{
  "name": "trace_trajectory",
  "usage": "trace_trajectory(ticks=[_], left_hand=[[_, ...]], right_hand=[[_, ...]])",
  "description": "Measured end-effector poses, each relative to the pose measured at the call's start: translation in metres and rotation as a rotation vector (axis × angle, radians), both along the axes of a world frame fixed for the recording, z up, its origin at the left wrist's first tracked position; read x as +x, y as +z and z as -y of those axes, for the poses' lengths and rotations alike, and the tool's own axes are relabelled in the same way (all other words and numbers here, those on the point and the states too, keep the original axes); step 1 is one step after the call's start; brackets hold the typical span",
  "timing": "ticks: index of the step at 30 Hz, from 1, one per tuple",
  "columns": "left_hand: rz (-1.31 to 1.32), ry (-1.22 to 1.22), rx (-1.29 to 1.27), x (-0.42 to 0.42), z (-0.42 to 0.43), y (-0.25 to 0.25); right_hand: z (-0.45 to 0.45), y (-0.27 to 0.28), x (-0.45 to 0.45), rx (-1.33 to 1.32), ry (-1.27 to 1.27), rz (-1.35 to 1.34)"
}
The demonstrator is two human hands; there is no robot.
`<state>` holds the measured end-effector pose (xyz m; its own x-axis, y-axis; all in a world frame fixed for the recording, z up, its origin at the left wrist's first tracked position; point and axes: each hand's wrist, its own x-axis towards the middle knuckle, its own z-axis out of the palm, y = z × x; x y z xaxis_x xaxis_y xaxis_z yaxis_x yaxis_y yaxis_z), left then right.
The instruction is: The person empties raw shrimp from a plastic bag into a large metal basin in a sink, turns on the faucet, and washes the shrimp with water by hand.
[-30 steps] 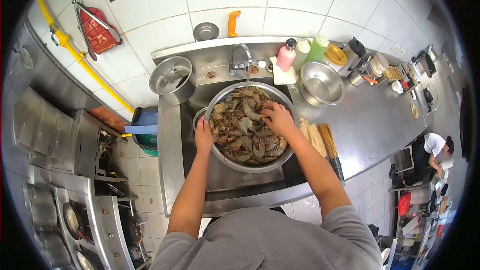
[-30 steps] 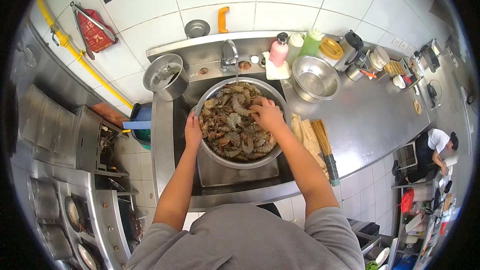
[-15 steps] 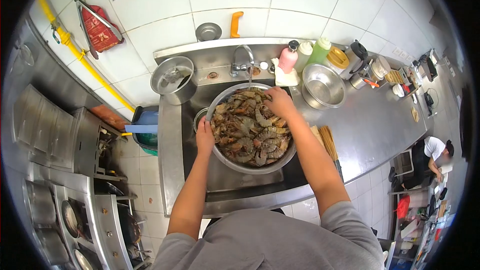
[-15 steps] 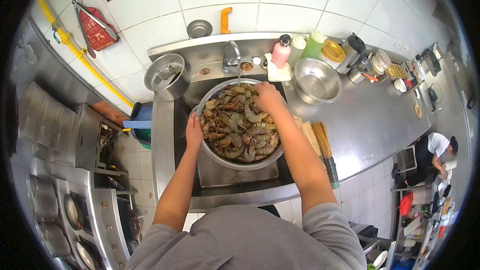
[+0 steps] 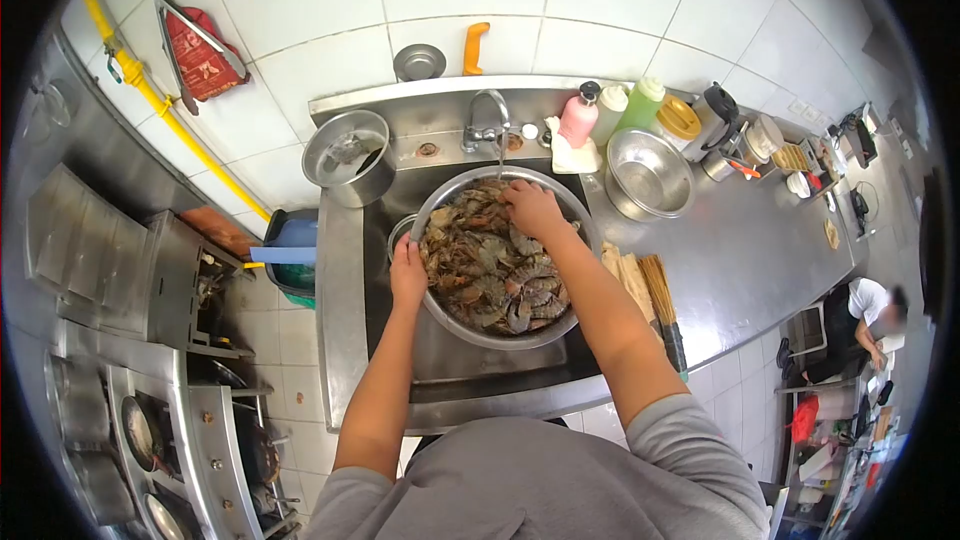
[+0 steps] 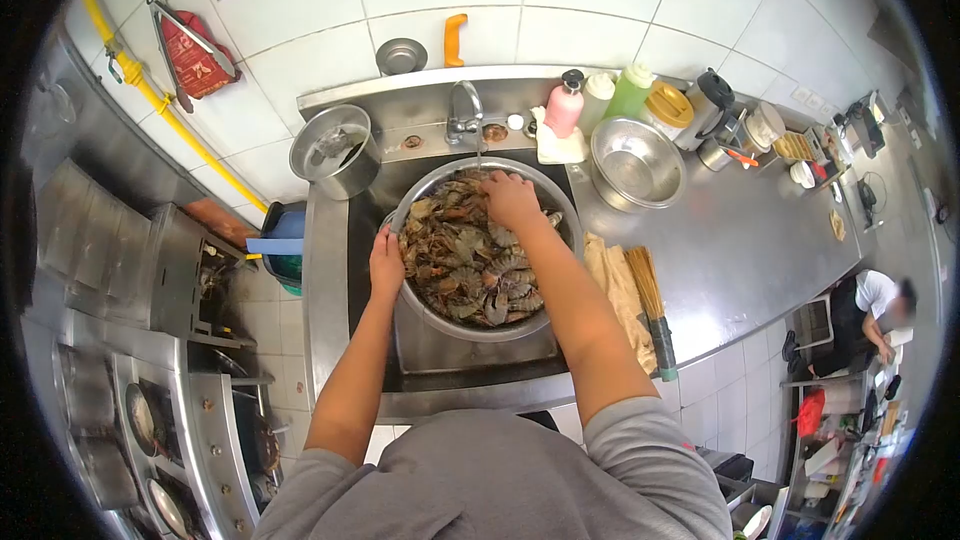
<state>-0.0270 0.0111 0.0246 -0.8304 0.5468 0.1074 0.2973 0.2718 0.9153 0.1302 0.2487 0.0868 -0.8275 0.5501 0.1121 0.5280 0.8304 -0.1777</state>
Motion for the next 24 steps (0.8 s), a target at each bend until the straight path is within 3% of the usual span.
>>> trace_trajectory(ticks=[9,11,12,14,18,21,24], left_hand=[[-0.021,-0.004,0.002,-0.002,-0.004,-0.005],[-0.004,-0.010,0.002,-0.004,-0.004,-0.009],[-0.002,-0.009,0.016,-0.005,-0.003,-0.011],[0.005,-0.005,0.026,-0.006,-0.002,-0.015],[0.014,-0.014,0.013,-0.006,0.000,-0.011],[0.049,-0.009,0.019,-0.005,-0.002,-0.009],[0.068,-0.014,0.021,-0.004,-0.003,-0.009]], right_hand=[[0.006,0.012,0.059,0.004,0.037,-0.055],[0.007,0.012,0.078,-0.196,0.102,-0.367],[0.013,0.013,0.090,-0.199,0.102,-0.367],[0.033,0.011,0.121,-0.205,-0.117,-0.650],[0.079,-0.039,0.202,-0.312,-0.520,-0.840],[0.125,-0.062,0.240,-0.491,-0.571,-0.936],[0.159,-0.071,0.263,-0.432,-0.532,-0.758]])
